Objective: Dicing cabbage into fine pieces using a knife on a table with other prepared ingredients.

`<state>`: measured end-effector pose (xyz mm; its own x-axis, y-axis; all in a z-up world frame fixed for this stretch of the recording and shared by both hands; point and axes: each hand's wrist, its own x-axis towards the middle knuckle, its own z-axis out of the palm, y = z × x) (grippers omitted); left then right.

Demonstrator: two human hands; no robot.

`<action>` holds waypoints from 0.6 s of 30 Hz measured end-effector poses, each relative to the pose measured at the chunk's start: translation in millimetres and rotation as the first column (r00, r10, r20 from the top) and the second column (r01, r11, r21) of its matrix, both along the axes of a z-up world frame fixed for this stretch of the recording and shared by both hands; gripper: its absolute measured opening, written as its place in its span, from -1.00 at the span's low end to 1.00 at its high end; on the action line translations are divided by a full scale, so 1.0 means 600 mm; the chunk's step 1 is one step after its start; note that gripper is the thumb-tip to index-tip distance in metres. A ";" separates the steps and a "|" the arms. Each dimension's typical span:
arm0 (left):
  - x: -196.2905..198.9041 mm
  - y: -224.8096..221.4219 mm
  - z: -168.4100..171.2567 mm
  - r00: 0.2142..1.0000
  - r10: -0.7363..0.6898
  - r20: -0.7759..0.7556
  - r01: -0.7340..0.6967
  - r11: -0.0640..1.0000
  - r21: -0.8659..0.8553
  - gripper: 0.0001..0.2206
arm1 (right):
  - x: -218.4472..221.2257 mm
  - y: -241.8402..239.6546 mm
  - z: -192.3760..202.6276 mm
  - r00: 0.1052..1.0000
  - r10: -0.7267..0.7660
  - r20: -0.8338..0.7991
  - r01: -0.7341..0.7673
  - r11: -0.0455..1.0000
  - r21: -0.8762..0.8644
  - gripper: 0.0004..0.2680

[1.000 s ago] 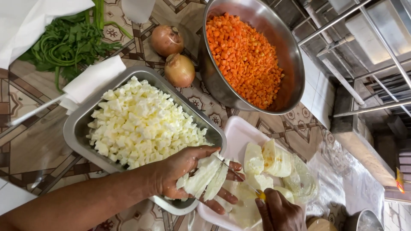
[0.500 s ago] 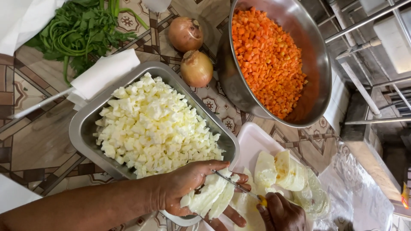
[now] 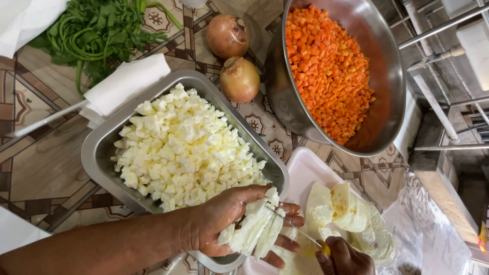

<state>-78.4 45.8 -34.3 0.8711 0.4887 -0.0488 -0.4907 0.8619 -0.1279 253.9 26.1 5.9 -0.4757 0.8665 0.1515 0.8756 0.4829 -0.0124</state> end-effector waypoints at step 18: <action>-0.002 -0.002 -0.012 0.993 -0.066 0.095 0.067 0.998 -0.004 -0.49 | -0.019 -0.002 0.019 0.996 0.007 0.086 -0.011 0.999 0.052 -0.80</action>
